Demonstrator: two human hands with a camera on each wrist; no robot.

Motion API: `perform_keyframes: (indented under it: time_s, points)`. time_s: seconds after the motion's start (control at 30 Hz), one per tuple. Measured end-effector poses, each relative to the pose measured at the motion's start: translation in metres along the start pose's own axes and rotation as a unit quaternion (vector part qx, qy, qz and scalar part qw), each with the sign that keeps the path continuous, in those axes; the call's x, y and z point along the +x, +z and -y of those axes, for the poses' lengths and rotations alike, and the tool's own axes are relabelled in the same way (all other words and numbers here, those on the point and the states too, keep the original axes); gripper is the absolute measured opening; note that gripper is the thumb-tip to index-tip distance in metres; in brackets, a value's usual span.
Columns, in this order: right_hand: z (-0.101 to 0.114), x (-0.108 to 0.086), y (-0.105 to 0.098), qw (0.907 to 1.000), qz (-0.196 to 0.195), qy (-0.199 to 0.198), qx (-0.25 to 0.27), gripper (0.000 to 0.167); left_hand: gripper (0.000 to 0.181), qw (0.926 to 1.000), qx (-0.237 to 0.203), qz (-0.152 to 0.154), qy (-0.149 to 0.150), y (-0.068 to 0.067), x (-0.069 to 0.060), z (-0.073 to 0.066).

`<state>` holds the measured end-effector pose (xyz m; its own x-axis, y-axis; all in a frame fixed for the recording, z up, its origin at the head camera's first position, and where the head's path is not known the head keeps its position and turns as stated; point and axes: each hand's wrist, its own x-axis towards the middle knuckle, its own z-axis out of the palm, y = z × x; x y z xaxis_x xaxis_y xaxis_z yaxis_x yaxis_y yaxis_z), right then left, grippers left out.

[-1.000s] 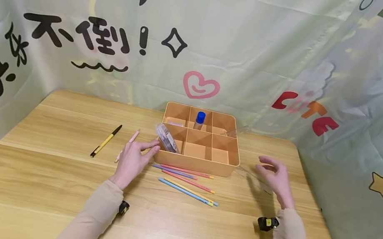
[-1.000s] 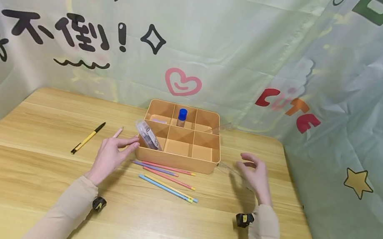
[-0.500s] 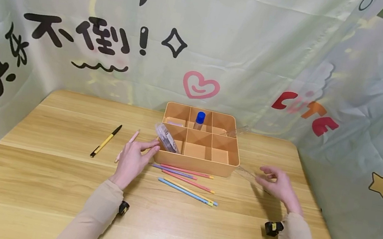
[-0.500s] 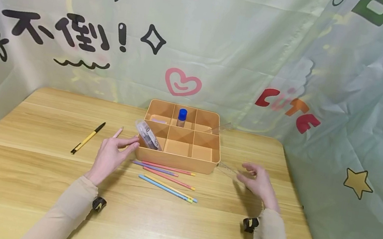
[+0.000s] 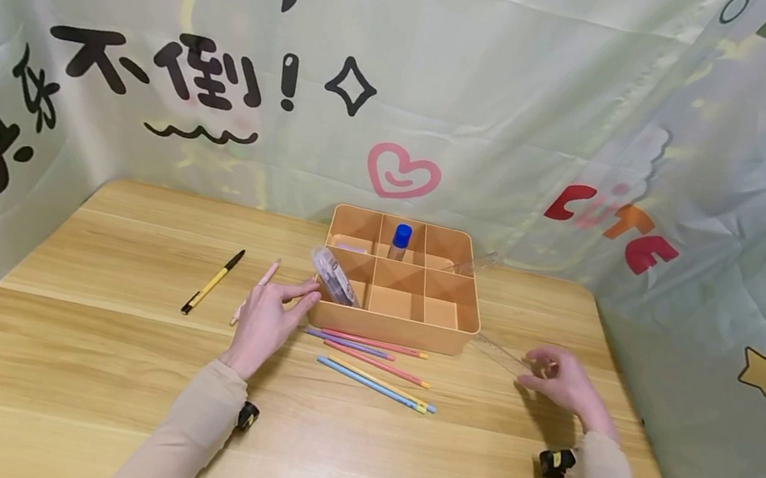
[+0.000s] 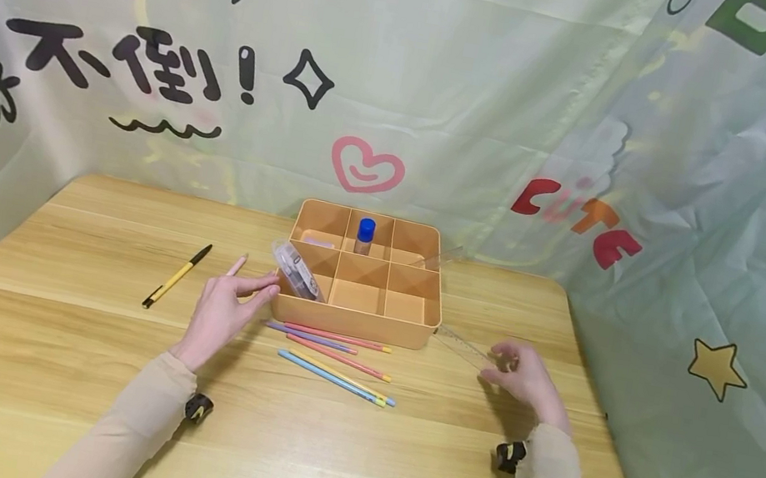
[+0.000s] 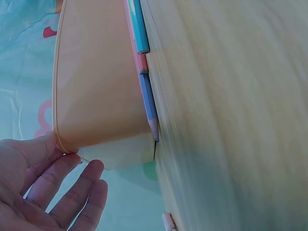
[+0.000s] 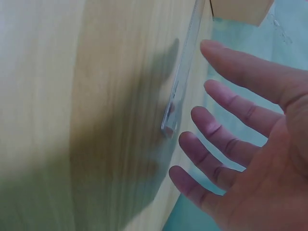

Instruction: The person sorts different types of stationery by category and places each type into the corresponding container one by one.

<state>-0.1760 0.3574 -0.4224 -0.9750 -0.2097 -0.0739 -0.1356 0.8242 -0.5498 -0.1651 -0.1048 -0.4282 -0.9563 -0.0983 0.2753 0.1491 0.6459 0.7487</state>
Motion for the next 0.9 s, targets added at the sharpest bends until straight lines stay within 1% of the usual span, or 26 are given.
perform_keyframes:
  time_s: [0.33,0.6,0.77,0.9]
  points:
    - [-0.0042,0.0008,-0.004,0.9987,0.038,0.032,-0.013,0.047,0.025,1.0,-0.001,-0.001,-0.003,0.0005,0.0,0.0004]
    - [-0.005,0.0015,-0.0044,0.9982,0.04,0.042,-0.02,0.042,0.025,1.0,0.0,-0.002,-0.003,0.0003,0.0,0.0003]
    - [-0.007,0.002,-0.0063,0.998,0.047,0.037,-0.019,0.039,0.025,1.0,0.004,-0.002,-0.003,0.0003,0.0003,0.0001]
    - [-0.0098,0.0029,-0.0062,0.998,0.045,0.037,-0.022,0.034,0.025,1.0,0.006,-0.003,0.0,0.0002,0.0002,-0.0002]
